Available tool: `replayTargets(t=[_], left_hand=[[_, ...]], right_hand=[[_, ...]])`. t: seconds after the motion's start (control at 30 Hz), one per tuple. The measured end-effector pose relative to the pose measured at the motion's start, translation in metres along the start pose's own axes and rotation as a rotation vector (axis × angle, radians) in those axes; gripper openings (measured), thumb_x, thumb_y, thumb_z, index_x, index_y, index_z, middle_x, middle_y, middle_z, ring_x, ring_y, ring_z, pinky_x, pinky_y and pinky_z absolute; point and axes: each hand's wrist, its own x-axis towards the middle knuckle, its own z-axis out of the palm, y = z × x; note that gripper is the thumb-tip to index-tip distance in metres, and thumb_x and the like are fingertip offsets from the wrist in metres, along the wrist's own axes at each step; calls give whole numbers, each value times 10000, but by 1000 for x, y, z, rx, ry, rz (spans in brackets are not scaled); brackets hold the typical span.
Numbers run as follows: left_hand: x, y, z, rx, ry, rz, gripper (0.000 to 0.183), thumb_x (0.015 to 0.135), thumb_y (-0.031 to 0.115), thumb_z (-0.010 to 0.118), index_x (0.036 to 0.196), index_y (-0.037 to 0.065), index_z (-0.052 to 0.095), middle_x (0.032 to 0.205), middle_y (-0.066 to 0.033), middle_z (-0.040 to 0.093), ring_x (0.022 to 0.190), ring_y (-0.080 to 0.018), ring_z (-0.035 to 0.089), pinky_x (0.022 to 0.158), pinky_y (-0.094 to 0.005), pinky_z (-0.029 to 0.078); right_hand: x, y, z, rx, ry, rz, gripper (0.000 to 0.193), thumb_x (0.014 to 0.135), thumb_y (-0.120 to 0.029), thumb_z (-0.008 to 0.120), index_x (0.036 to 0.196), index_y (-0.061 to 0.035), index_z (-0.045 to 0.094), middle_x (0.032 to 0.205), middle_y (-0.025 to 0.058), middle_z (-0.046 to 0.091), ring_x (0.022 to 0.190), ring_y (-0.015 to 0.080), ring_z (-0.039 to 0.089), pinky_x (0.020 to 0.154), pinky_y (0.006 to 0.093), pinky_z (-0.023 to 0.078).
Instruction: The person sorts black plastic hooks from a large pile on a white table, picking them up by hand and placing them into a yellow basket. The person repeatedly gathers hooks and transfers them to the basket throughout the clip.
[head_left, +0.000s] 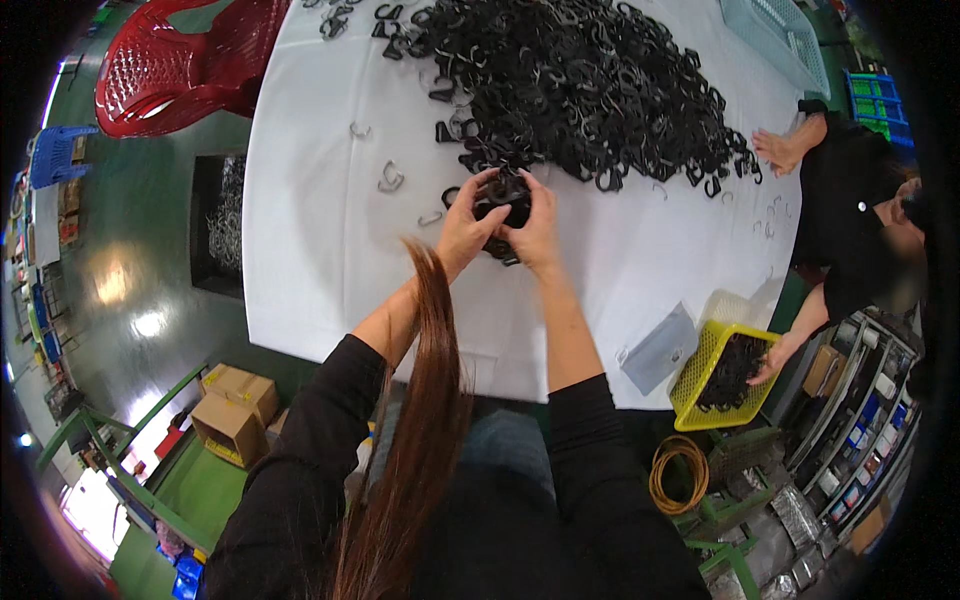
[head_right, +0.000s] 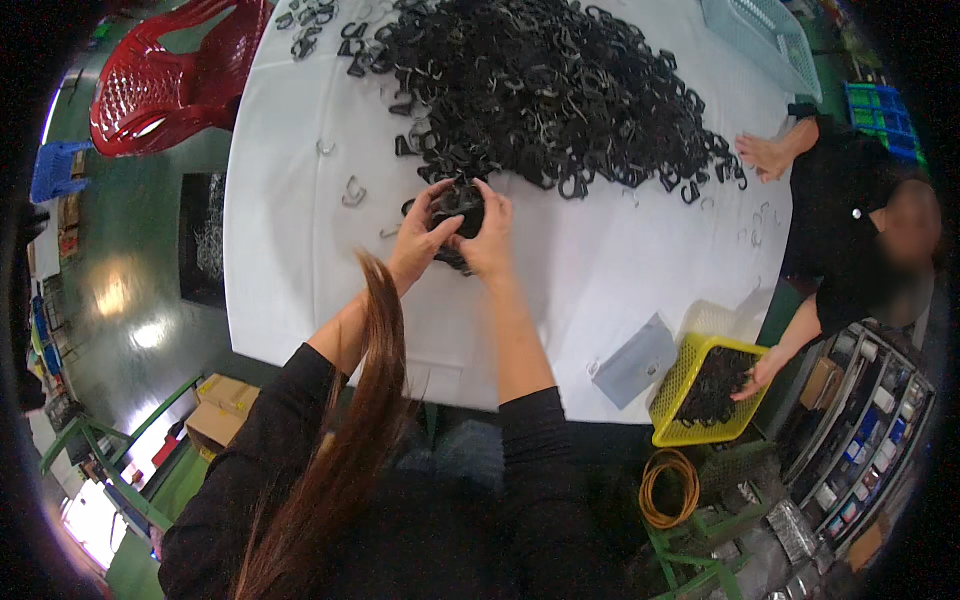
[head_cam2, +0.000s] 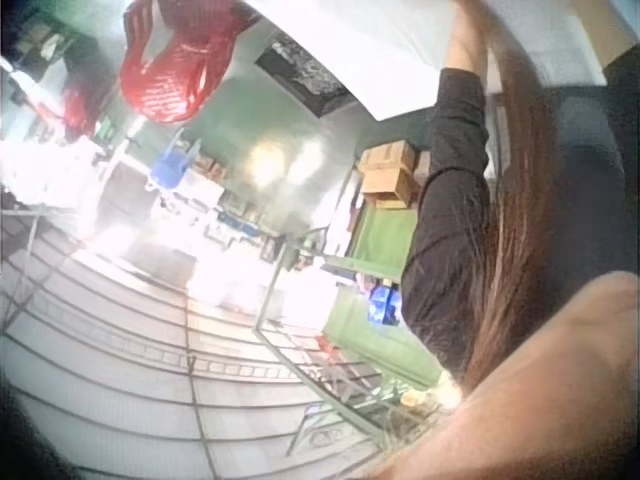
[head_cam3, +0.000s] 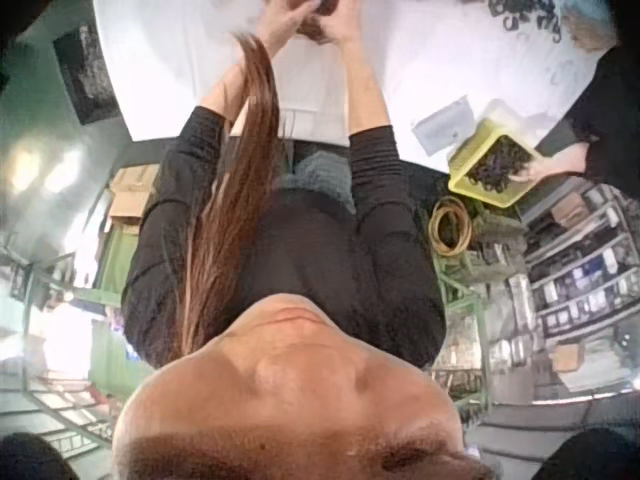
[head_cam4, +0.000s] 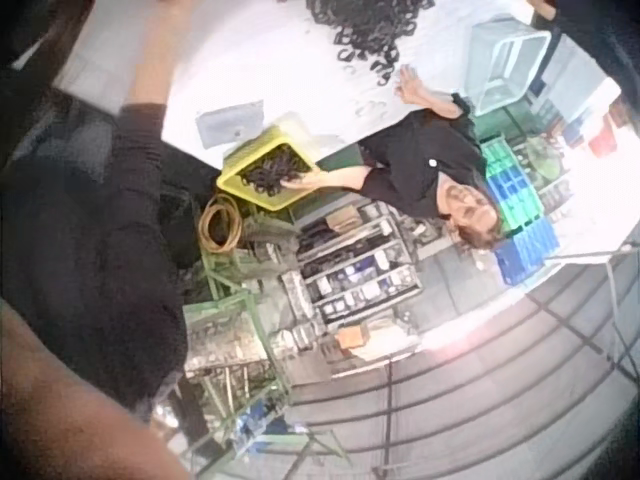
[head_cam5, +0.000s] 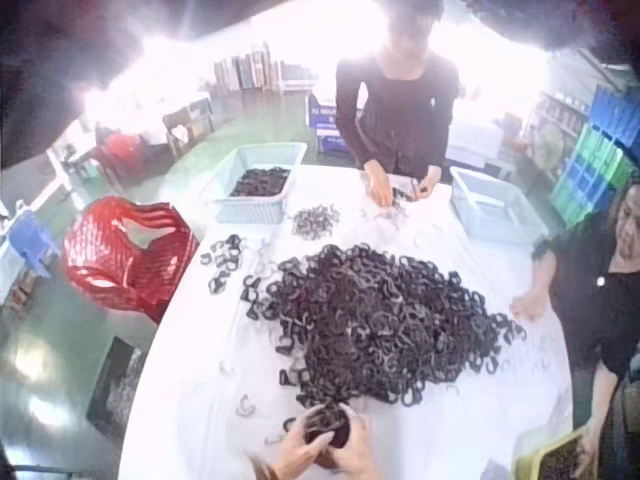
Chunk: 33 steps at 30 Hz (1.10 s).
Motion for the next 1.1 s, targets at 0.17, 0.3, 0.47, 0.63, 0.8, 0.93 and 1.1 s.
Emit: replayTargets(t=[0.17, 0.3, 0.47, 0.63, 0.8, 0.93, 1.1], left_hand=[[-24, -11, 12, 128, 21, -45, 141, 852, 34, 567, 983, 34, 622, 871, -7, 630, 792, -66, 558, 715, -210, 447], [-35, 3, -16, 588, 144, 114, 205, 819, 33, 588, 1011, 90, 628, 910, -26, 616, 853, -146, 571, 778, -273, 451], [-50, 12, -19, 1267, 48, 434, 336, 759, 81, 642, 1087, 148, 609, 1177, -68, 517, 1132, -268, 439, 926, -381, 384], [-66, -4, 27, 1473, -347, 652, 552, 751, 185, 669, 1267, 202, 474, 1324, -100, 398, 1245, -318, 342, 1012, -420, 318], [-37, -16, 50, 1240, -152, 444, 702, 755, 220, 669, 1365, 141, 330, 1389, -135, 320, 1294, -356, 275, 1038, -449, 274], [-14, -18, 52, 1312, -217, 341, 507, 748, 154, 657, 1206, 68, 458, 1203, -152, 489, 1150, -318, 444, 968, -417, 357], [-28, 19, 18, 873, -101, 208, 269, 767, 121, 636, 1018, 35, 591, 880, -147, 615, 795, -281, 603, 723, -340, 479]], right_hand=[[-33, 20, -76, 336, -201, 279, 648, 590, -96, 804, 1153, -69, 485, 1000, 56, 581, 904, 165, 577, 766, 304, 496], [-51, 8, -119, 384, -122, 642, 539, 648, -157, 799, 1088, -72, 500, 900, 20, 608, 704, 98, 598, 556, 251, 496], [-69, 10, -136, 351, -202, 732, 576, 644, -177, 808, 1118, -76, 497, 932, 37, 598, 737, 128, 609, 579, 282, 495], [-82, 31, -136, 109, -322, 540, 645, 607, -179, 822, 1150, -59, 494, 1017, 79, 570, 887, 184, 578, 716, 315, 489], [-60, 24, -110, -374, 17, 165, 631, 585, -161, 780, 1154, -83, 518, 1166, 179, 494, 1051, 295, 497, 888, 396, 433], [-28, 13, -70, -525, 96, 108, 485, 643, -139, 714, 1104, -109, 564, 1057, 149, 565, 978, 307, 551, 849, 393, 454], [-24, 7, -65, 99, -192, 305, 371, 689, -154, 698, 1037, -64, 605, 878, 107, 636, 825, 198, 601, 707, 333, 476]])
